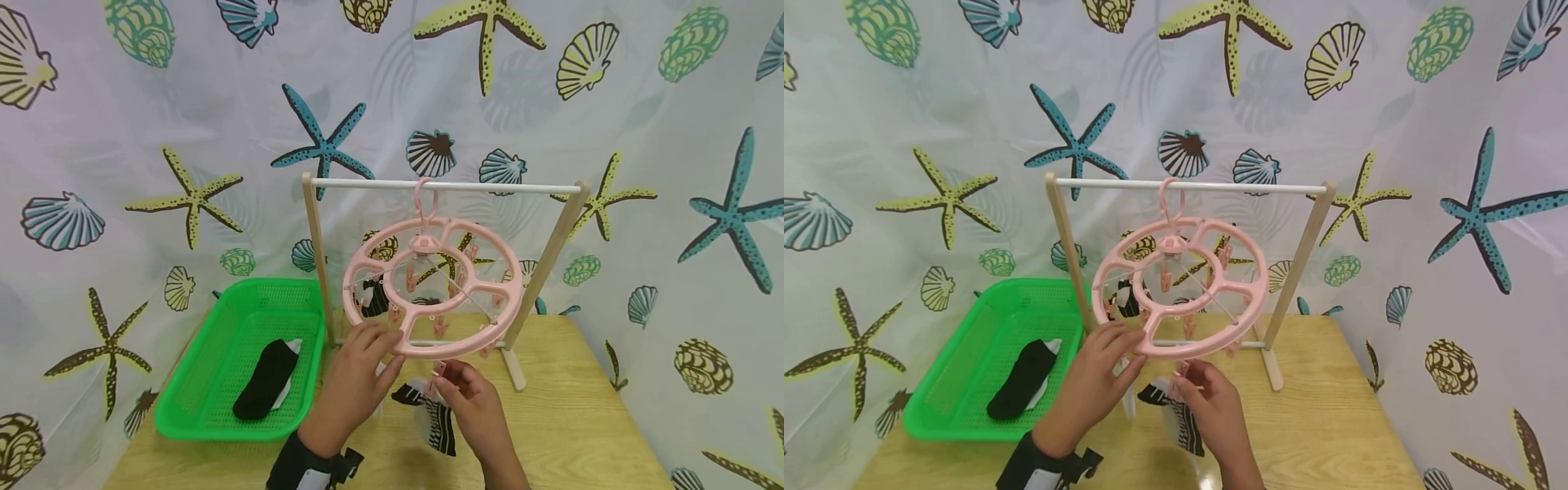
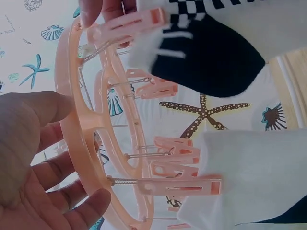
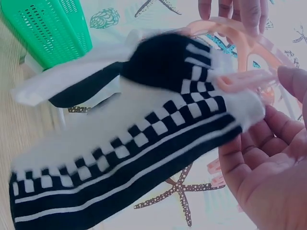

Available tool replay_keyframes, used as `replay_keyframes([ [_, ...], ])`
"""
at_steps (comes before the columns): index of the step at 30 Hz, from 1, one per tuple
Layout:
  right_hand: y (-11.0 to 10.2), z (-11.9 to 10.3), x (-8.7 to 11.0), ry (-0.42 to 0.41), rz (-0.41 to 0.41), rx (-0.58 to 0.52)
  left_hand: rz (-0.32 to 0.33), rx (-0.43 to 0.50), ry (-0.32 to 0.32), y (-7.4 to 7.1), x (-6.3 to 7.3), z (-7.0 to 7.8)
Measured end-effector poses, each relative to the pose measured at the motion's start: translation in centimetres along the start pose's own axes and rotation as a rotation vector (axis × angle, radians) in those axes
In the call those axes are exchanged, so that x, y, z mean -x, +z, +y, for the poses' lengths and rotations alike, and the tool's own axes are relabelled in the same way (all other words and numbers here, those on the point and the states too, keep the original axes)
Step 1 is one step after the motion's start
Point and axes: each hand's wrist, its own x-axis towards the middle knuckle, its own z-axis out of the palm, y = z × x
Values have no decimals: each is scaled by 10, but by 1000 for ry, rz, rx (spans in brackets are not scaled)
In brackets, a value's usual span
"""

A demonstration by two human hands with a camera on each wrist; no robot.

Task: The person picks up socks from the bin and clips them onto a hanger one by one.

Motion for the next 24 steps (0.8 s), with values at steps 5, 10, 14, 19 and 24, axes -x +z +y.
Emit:
replay_keyframes([
  [5,-3,2,3,7,11,16,15,-33,-2,-5,-1,1],
  [10,-5,3,4,26,41,35,39,-44,14,-10,-3,0],
  [14,-6,2,6,19,71,31,42,-47,22,-14,-4,-2],
  [19,-9,-2,9,-13,129,37,36,-50,25,-18,-5,-4],
  [24,-16,-5,8,-68,236,-8,37,-55,29,-22,-5,-8],
])
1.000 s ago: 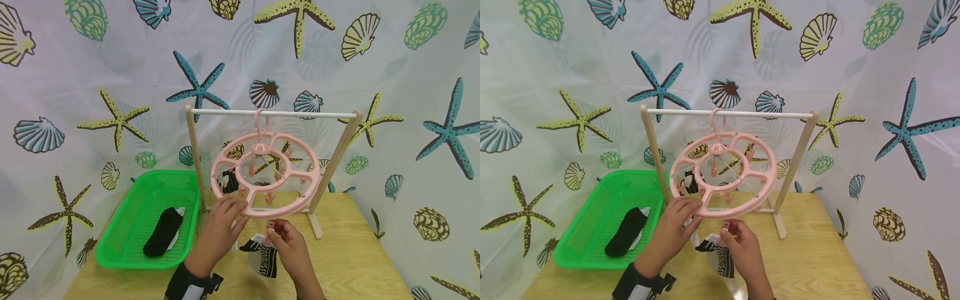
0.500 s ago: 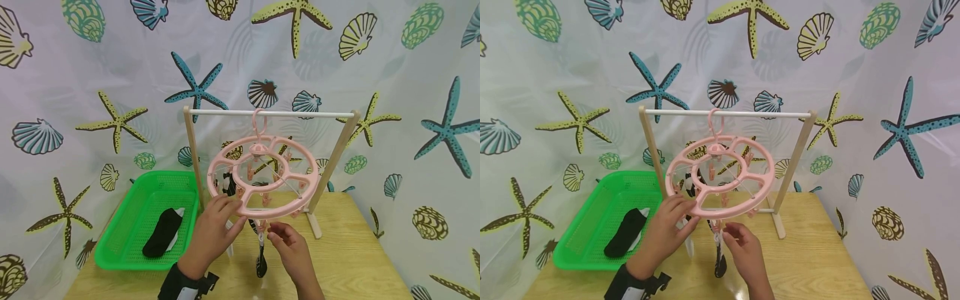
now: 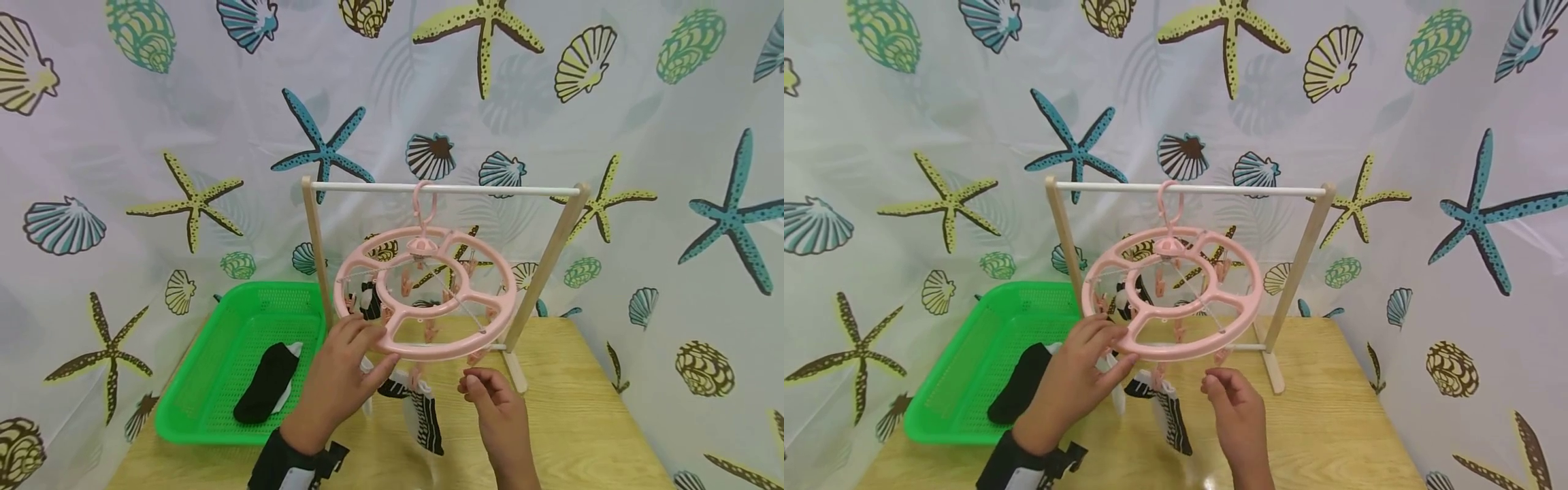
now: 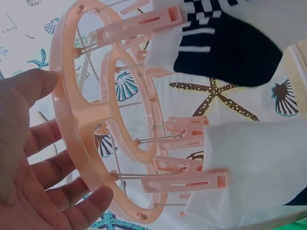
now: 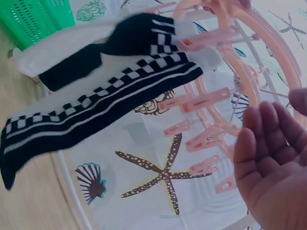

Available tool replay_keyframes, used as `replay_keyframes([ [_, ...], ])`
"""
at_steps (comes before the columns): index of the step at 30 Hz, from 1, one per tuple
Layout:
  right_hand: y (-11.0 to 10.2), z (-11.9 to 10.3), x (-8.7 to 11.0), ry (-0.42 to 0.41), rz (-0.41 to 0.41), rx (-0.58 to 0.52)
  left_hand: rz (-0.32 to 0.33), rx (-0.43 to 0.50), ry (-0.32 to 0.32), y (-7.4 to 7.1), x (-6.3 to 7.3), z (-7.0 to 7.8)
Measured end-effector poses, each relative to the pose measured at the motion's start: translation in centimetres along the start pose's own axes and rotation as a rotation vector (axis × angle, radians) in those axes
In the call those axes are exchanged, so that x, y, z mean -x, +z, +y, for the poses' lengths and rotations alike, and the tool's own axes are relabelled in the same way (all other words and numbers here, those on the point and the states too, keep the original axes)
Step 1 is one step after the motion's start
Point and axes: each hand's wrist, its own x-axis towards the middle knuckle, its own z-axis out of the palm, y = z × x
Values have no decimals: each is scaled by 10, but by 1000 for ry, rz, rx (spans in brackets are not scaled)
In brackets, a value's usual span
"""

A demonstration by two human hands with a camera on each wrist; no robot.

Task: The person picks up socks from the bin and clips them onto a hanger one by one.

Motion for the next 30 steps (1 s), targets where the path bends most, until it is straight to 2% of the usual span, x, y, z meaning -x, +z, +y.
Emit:
replay_keyframes([
  [5,-8,-6,-7,-15,160,-47,-4,6,16,-3,-2,-3],
  [8,-13,-8,-14,-10,180,-29,-7,2,22,-6,-4,-5],
  [11,-17,-10,-20,-10,118,34,-18,-2,32,-10,-6,-8],
  [17,-18,-12,-29,-13,-89,149,-54,-1,52,-17,-11,-11],
  [22,-14,-11,-34,-49,-217,85,-80,-7,47,-23,-14,-11],
  [26,-11,-7,-36,-114,-310,-11,-89,-14,50,-26,-15,-12],
  [30,-9,-4,-37,-163,-345,-36,-96,-24,58,-28,-17,-14],
])
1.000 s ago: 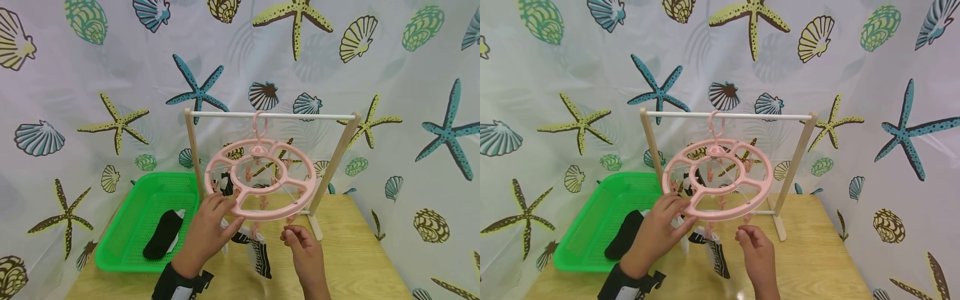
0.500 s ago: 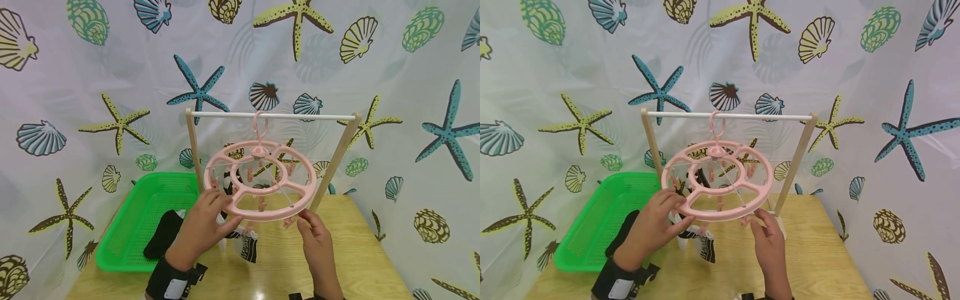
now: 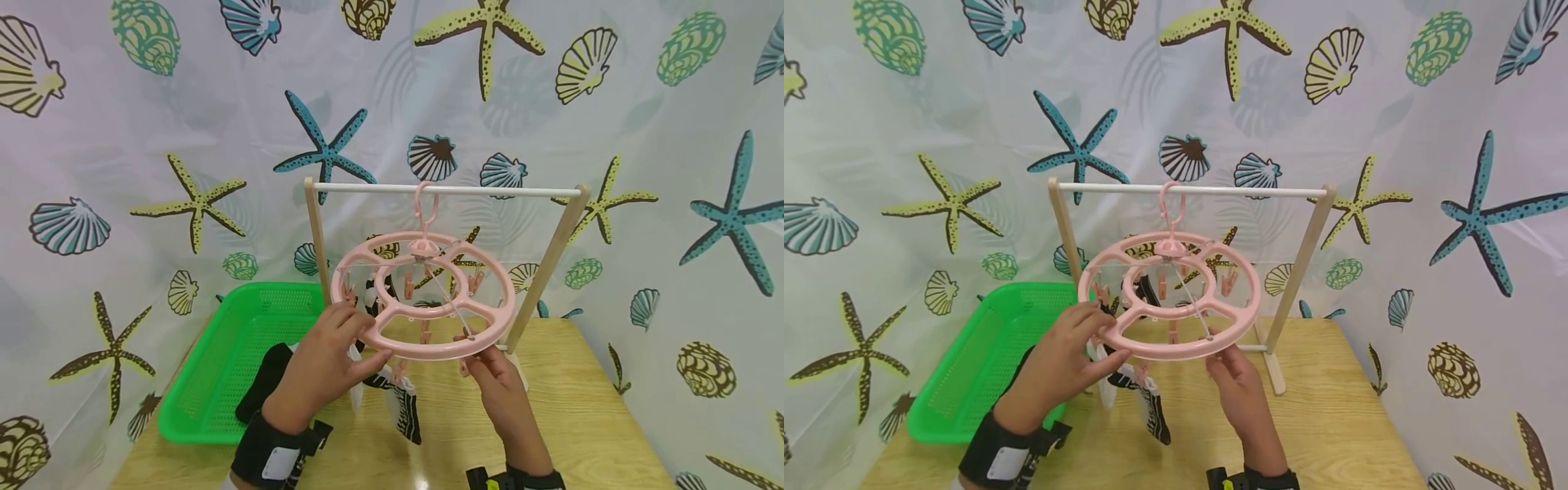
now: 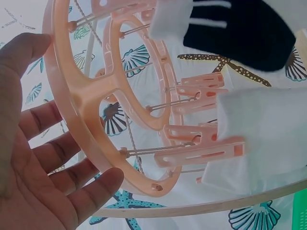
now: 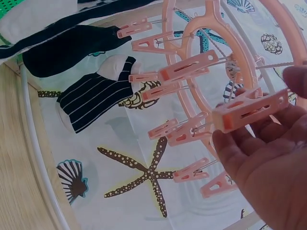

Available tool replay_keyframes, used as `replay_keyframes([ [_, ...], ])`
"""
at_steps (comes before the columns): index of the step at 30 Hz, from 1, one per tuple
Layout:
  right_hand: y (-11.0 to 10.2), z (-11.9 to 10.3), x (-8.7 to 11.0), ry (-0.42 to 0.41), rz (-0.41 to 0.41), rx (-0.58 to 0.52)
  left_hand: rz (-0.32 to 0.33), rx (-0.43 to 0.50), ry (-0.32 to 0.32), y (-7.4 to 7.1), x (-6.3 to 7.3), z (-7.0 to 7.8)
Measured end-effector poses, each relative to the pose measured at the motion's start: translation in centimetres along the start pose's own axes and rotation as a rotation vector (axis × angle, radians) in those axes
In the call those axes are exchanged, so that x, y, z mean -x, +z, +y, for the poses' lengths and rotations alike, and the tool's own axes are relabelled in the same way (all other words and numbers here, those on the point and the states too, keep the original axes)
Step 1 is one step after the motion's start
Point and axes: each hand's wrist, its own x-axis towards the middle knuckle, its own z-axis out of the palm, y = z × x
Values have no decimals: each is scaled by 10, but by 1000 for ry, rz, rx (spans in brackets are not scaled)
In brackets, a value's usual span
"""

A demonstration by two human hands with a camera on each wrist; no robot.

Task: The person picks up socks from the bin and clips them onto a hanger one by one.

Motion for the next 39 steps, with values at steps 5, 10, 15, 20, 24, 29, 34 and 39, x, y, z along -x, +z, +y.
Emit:
replay_keyframes([
  [5,2,2,3,26,28,25,-9,2,9,-1,-1,-4],
  [10,5,2,5,104,86,-35,-24,27,9,-2,-1,-8],
  [15,8,2,4,140,143,-79,-28,45,23,-4,-1,-10],
  [20,14,2,2,188,188,-158,-16,59,35,-5,-2,-12],
  [24,17,1,2,223,184,-294,-15,69,32,-5,-1,-12],
  [29,18,2,5,258,186,-389,-17,65,32,-4,0,-13],
  [34,19,4,7,265,87,-294,-17,60,43,-4,0,-15],
  [39,21,2,9,255,30,-182,-26,37,40,-3,0,-18],
])
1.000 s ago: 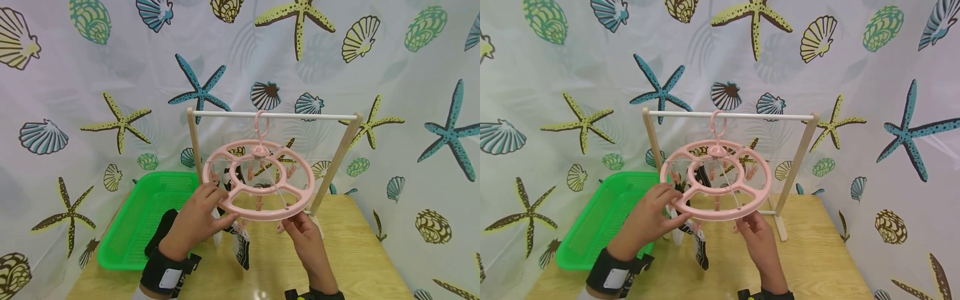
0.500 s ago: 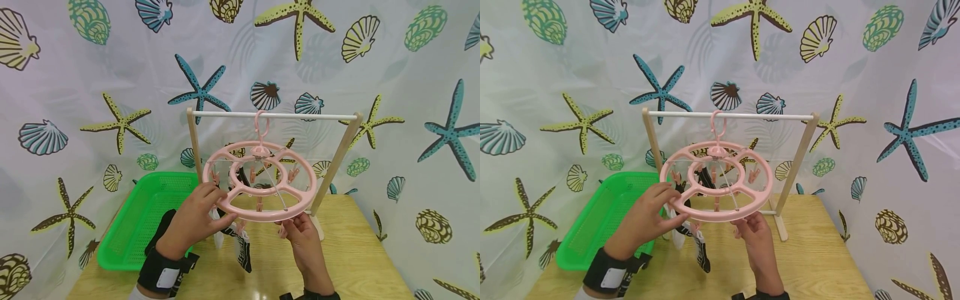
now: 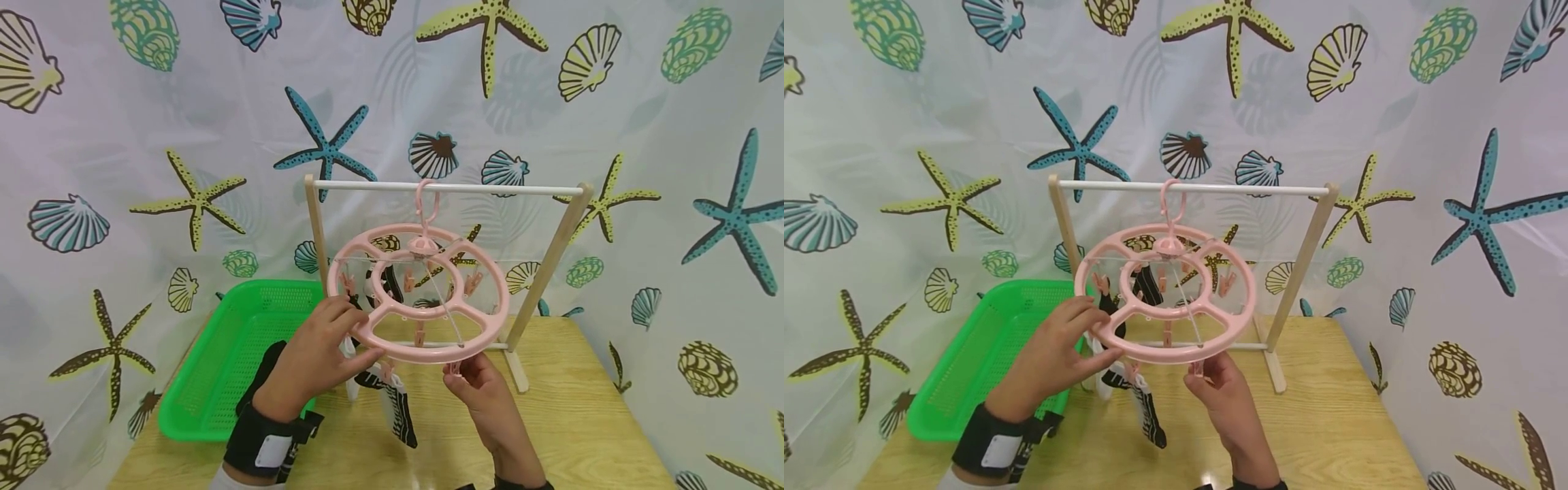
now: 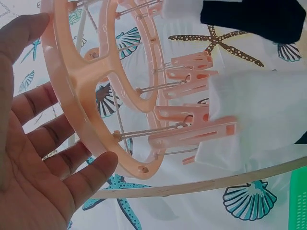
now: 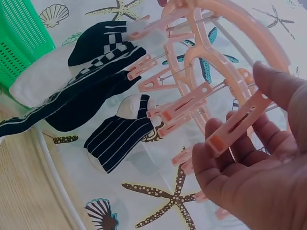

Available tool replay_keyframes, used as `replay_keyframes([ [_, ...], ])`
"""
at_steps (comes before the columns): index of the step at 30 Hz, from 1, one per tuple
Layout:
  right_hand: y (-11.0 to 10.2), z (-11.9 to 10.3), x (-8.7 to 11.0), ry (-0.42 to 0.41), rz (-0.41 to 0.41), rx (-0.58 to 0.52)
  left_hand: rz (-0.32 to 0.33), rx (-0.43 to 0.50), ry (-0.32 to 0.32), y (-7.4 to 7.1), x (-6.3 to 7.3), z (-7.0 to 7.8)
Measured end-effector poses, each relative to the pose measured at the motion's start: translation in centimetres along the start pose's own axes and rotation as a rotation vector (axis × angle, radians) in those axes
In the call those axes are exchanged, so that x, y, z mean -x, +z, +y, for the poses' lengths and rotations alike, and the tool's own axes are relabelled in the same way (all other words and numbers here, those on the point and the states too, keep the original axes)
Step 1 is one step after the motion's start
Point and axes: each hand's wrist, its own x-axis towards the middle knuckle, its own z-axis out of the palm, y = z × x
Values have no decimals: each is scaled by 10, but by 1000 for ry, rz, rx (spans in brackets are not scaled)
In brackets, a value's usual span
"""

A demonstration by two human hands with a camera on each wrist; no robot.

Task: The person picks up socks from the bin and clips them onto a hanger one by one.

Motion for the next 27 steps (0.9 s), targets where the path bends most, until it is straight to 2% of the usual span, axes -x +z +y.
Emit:
replay_keyframes([
  [6,2,-1,1,-2,10,37,-3,-13,-11,1,2,-3],
  [13,3,-1,0,11,98,23,21,34,17,5,4,-4],
  [19,5,-1,0,29,139,-8,57,0,4,9,8,-7],
  [21,6,-1,0,33,153,-4,69,-9,-21,10,11,-10],
  [23,7,-1,0,42,167,12,82,-17,-73,9,15,-13],
  [25,7,0,0,50,177,26,90,-15,-138,9,20,-19],
  [27,7,0,0,56,179,33,91,3,-229,7,25,-25],
])
